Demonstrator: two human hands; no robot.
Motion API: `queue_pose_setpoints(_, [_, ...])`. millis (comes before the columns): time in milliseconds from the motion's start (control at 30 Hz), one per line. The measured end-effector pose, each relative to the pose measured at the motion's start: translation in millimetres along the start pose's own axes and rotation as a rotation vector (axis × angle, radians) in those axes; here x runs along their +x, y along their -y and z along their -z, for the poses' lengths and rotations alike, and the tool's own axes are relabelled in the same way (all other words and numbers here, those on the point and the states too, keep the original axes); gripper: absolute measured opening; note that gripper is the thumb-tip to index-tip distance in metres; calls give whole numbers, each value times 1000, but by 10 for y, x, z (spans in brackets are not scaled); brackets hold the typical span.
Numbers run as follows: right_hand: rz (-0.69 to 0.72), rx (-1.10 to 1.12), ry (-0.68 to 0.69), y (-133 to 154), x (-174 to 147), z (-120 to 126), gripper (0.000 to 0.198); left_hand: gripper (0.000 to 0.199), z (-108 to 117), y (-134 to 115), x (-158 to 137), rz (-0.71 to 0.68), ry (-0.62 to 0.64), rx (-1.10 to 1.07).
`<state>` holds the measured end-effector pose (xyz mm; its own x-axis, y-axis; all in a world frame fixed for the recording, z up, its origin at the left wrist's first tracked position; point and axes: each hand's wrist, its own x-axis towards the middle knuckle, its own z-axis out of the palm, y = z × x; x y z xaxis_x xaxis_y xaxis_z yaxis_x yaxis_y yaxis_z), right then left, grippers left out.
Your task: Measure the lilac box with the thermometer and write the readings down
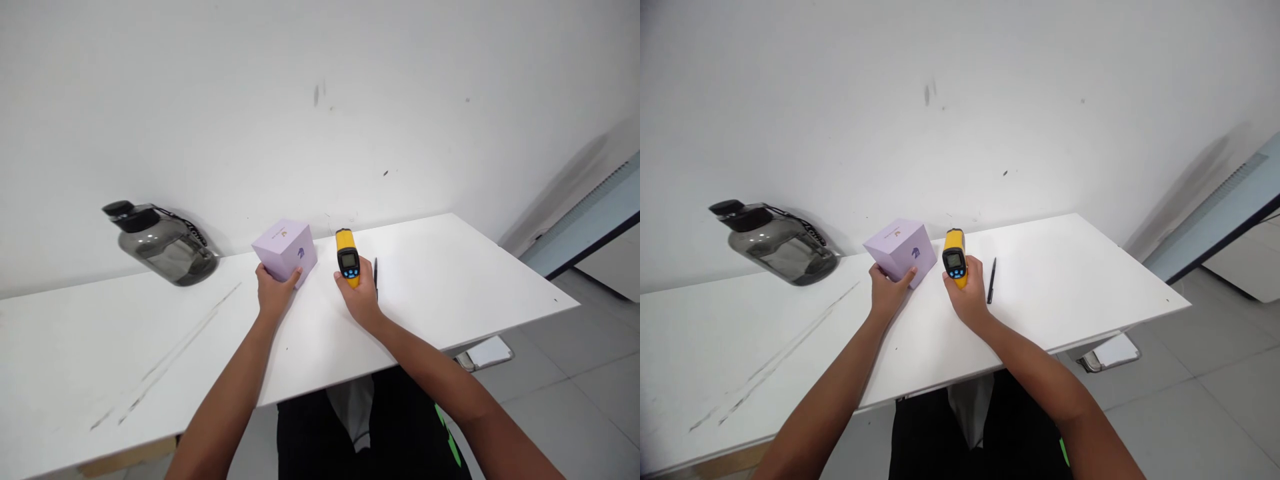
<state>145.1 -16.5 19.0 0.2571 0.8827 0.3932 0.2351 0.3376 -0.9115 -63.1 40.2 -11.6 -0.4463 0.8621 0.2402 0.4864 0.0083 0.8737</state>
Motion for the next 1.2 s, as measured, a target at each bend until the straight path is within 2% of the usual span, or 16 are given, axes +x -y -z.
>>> queue_pose_setpoints(500, [-11, 12, 21, -13, -10, -10, 32, 91, 10, -64, -16, 36, 9, 58])
queue_pose_setpoints(600, [-54, -4, 41, 2, 1, 9, 37, 91, 2, -60, -21, 32, 1, 54])
queue_pose_setpoints(700, [-115, -57, 186, -4, 19, 42, 44, 90, -13, -52, -37, 24, -20, 32])
queue_pose_setpoints(767, [-90, -145, 315, -27, 28, 56, 44, 90, -20, -46, -43, 19, -27, 2])
queue_pose_setpoints(1033, [206, -832, 605, -93, -12, -15, 56, 91, 31, -11, 57, 73, -131, -23])
queue_pose_setpoints(1200, [379, -1037, 776, -59, -32, -54, 62, 90, 44, 18, 107, 70, -161, -36])
